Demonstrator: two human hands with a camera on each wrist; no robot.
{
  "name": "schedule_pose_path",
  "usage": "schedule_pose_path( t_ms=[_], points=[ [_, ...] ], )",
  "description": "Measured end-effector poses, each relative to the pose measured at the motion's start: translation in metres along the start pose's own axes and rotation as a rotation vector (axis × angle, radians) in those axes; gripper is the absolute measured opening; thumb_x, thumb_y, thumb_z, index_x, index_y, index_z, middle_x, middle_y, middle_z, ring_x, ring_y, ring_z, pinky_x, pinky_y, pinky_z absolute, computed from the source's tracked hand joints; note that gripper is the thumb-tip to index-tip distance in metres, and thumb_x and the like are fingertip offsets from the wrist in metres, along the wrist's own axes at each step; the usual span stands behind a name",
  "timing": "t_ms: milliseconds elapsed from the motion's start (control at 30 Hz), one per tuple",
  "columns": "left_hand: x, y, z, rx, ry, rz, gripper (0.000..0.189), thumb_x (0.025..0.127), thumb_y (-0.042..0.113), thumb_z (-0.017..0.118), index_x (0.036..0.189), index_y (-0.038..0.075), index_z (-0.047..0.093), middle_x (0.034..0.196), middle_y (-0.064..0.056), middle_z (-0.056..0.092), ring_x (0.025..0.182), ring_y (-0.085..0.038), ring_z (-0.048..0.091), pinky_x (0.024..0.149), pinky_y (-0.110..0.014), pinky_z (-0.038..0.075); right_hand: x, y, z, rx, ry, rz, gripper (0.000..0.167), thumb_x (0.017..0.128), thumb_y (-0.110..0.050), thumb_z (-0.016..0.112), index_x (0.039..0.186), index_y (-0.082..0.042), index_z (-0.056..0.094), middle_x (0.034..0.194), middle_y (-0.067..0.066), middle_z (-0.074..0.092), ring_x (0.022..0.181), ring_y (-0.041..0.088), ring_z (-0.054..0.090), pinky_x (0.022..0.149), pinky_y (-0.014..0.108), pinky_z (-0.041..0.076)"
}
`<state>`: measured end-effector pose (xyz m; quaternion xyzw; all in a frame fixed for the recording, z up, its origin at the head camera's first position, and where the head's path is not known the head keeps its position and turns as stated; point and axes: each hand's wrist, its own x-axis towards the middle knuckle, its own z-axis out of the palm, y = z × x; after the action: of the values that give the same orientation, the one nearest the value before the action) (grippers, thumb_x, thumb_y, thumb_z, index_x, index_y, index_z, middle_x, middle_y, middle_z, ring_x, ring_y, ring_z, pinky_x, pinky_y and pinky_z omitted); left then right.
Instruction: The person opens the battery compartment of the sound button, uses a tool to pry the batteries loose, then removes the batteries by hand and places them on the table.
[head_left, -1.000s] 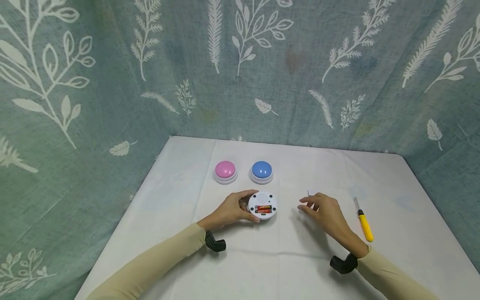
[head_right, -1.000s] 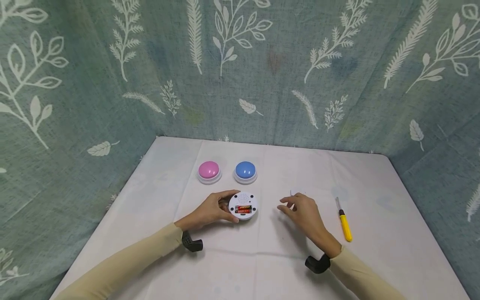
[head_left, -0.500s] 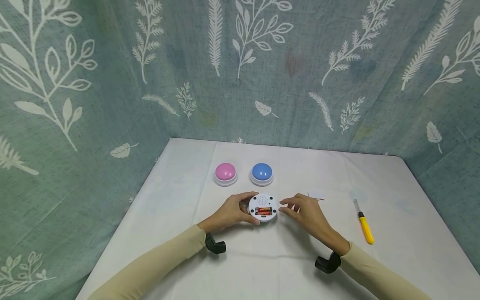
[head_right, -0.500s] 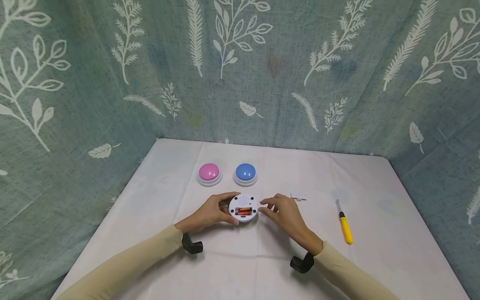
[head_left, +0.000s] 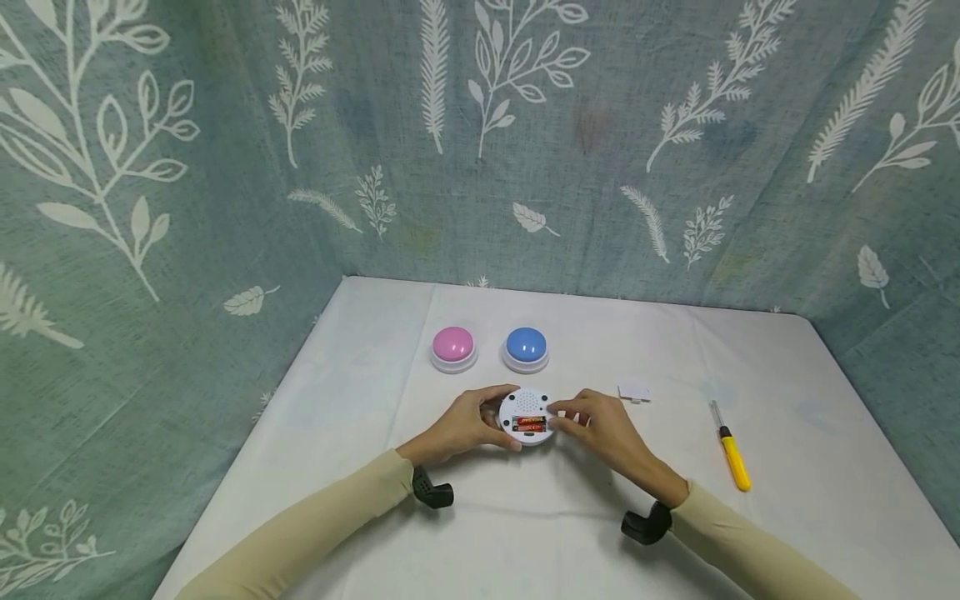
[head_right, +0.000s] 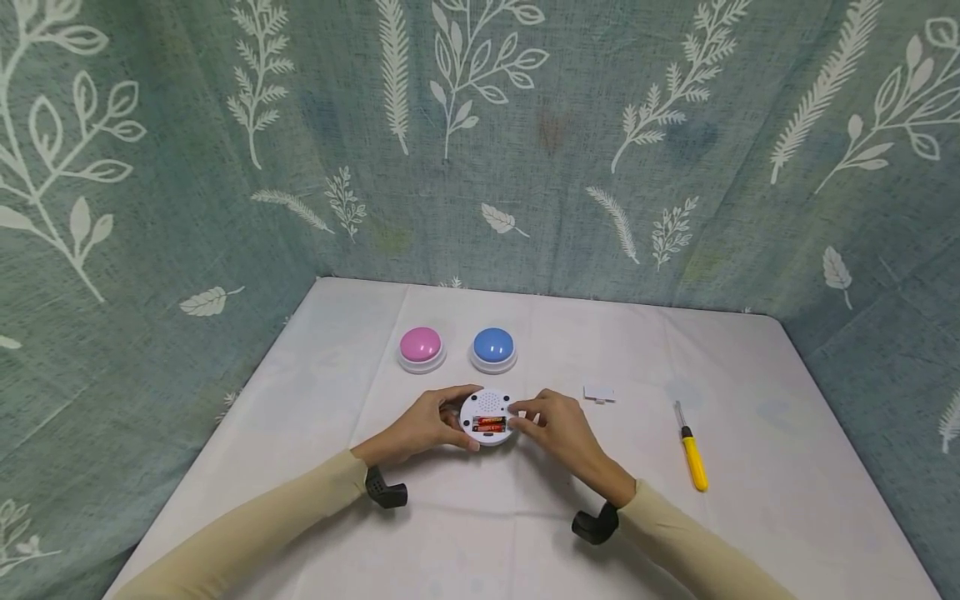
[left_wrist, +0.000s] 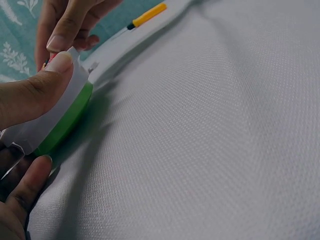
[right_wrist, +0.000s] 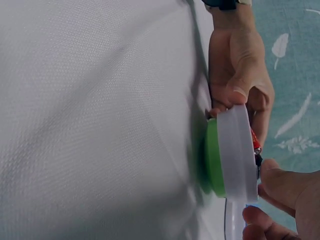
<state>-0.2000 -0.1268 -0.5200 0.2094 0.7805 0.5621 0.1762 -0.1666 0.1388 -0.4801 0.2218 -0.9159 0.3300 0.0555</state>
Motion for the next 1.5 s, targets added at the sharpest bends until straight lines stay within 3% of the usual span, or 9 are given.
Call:
schedule_pose_path(
  t_ms=[400,800,967,1200,1500],
  points=[
    [-0.001,0.001,0.001,0.025,0.017,-0.010,0.092,0.069,0.027,0.098,0.149,0.021,0.055,0.118,0.003,0.067,0.079,-0.017,0.065,0.068,-0.026,0.053,0.000,-0.001,0.006,0.032,-0.016,-0.017,0.016,0.084,-0.021,0.086,0.100,-0.019,0.084,0.080,-0.011,0.062,0.070,0.006,0.052,0.061,0.025,0.045],
    [-0.002,0.001,0.001,0.013,0.014,-0.011,0.091,0.069,0.025,0.099,0.148,0.024,0.055,0.120,0.003,0.067,0.081,-0.017,0.065,0.070,-0.026,0.054,0.003,-0.003,0.007,0.058,0.024,-0.047,0.012,0.081,-0.019,0.089,0.092,-0.019,0.083,0.080,-0.012,0.061,0.070,0.008,0.052,0.061,0.025,0.044],
    [-0.002,0.000,0.001,0.024,0.018,-0.011,0.092,0.069,0.027,0.098,0.149,0.023,0.054,0.119,0.004,0.067,0.081,-0.017,0.065,0.069,-0.026,0.054,0.004,-0.002,0.003,0.048,0.020,-0.062,0.009,0.084,-0.017,0.087,0.091,-0.018,0.082,0.082,-0.013,0.065,0.069,0.006,0.054,0.061,0.024,0.045],
    [-0.003,0.000,0.001,-0.006,0.010,0.004,0.090,0.070,0.023,0.098,0.149,0.023,0.054,0.121,0.002,0.068,0.086,-0.019,0.067,0.074,-0.028,0.056,0.003,-0.003,-0.010,0.076,-0.013,-0.003,0.009,0.086,-0.016,0.085,0.094,-0.018,0.081,0.075,-0.016,0.066,0.065,0.005,0.054,0.060,0.025,0.044],
    [-0.002,0.001,0.003,-0.008,0.017,-0.006,0.090,0.069,0.022,0.098,0.148,0.023,0.055,0.121,0.003,0.067,0.084,-0.018,0.065,0.072,-0.026,0.054,0.000,0.004,-0.017,0.047,-0.053,-0.008,0.010,0.086,-0.016,0.084,0.096,-0.019,0.083,0.078,-0.017,0.067,0.064,0.004,0.053,0.060,0.025,0.043]
  ],
)
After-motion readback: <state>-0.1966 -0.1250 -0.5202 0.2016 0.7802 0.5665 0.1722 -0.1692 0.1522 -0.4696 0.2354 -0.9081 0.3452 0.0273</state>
